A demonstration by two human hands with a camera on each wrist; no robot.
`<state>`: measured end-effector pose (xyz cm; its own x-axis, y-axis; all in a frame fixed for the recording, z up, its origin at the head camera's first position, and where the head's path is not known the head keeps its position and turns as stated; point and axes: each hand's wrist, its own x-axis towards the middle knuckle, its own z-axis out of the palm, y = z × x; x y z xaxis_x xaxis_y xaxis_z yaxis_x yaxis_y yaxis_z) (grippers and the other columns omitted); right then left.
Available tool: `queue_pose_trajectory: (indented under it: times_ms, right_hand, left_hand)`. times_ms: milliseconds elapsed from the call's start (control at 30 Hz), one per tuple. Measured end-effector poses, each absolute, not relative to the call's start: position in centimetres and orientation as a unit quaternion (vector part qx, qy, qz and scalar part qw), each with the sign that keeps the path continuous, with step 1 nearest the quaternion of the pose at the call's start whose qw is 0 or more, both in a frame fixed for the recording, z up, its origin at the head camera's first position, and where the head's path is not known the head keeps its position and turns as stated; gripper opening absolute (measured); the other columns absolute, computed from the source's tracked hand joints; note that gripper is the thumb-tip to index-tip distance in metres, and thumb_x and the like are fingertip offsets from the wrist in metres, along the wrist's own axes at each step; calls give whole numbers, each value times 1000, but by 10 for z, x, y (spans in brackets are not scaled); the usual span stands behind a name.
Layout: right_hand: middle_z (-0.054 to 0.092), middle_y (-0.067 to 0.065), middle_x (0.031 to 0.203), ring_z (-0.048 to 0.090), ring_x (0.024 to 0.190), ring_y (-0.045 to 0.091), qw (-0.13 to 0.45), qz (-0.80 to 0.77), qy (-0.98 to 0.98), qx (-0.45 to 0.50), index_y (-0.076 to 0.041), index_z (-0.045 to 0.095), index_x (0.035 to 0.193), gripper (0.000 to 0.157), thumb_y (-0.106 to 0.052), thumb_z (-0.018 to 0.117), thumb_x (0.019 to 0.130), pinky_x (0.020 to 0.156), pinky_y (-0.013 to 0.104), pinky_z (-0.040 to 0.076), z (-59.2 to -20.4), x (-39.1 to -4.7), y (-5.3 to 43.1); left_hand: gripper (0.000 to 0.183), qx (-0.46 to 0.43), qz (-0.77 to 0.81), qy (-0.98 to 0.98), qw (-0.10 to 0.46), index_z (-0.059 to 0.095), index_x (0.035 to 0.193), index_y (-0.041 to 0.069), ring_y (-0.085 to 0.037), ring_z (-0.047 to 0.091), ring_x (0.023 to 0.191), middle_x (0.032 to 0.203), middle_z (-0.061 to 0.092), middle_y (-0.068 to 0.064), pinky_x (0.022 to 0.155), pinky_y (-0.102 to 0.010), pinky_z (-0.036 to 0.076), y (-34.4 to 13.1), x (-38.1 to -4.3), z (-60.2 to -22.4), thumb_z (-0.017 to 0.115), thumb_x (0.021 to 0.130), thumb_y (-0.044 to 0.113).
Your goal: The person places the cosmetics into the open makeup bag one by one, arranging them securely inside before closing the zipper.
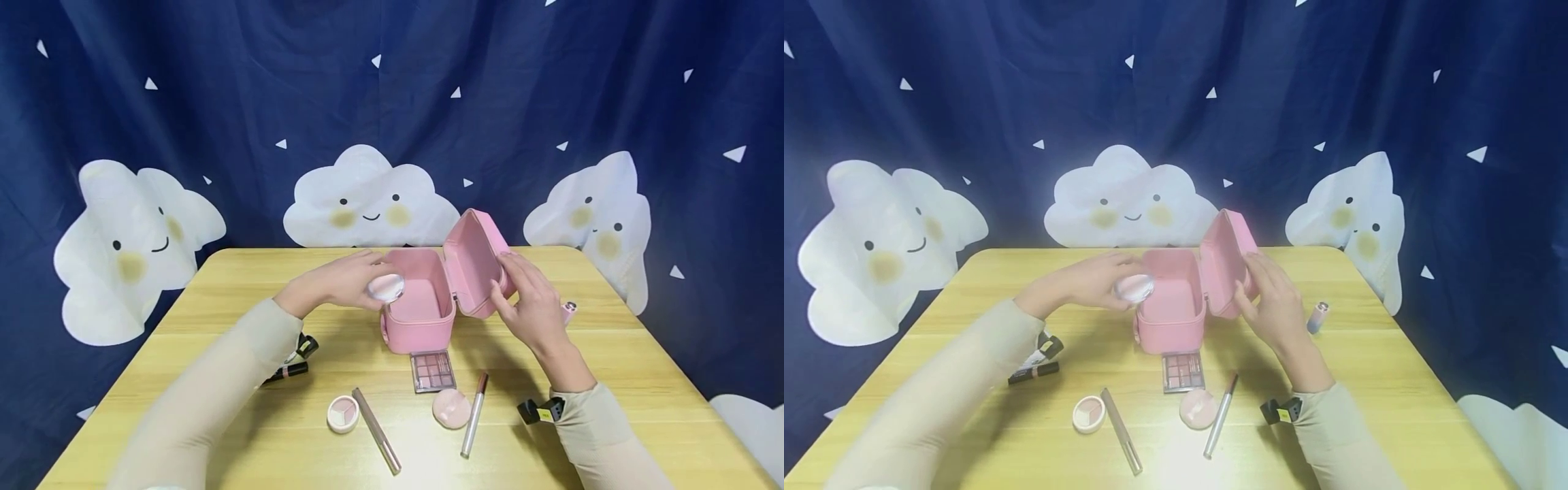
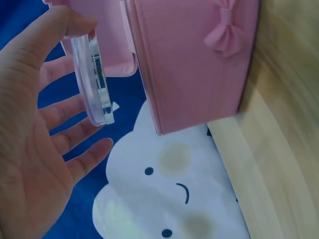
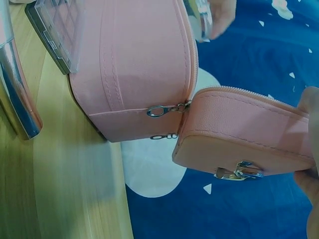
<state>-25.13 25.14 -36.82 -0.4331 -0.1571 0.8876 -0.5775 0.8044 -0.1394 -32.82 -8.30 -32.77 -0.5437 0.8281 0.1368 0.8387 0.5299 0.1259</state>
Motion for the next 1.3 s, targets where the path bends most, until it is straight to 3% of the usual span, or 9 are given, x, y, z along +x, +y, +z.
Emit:
queue_pose_trajectory:
  times_ms: [300,667,867,1100,1300]
  right_hand:
    - [65,15,121,61,112,36,487,224,-812,230,-4,66,122,43,-22,60,84,89,56,50,-366,-249,250]
    - [65,14,123,60,115,33,487,216,-816,224,-3,66,123,45,-29,55,87,92,55,50,-368,-252,251]
    - [65,15,123,60,114,35,488,210,-815,229,-3,65,124,44,-25,57,87,92,54,50,-368,-252,251]
    - [65,15,122,60,114,33,489,217,-813,228,-3,66,122,44,-27,57,86,92,54,50,-369,-253,251]
    - [65,15,123,60,114,34,488,215,-813,233,-3,66,123,44,-24,58,85,91,54,50,-368,-252,252]
  left_hand:
    - [67,-466,-58,-882,36,53,140,15,-29,41,129,143,47,-10,110,-41,32,-57,-346,-327,66,81,43]
    - [76,-457,-80,-886,-2,45,147,19,-29,37,136,147,43,-9,113,-43,29,-27,-375,-343,74,80,39]
    - [70,-469,-75,-880,-17,48,143,17,-25,36,137,149,42,-6,115,-39,25,-10,-390,-357,77,82,32]
    - [61,-474,-31,-880,-28,54,134,18,-20,44,130,139,52,-2,109,-31,34,9,-402,-371,78,79,30]
    - [54,-456,17,-888,-52,56,128,19,-21,53,118,121,61,-1,102,-33,42,18,-406,-376,78,80,32]
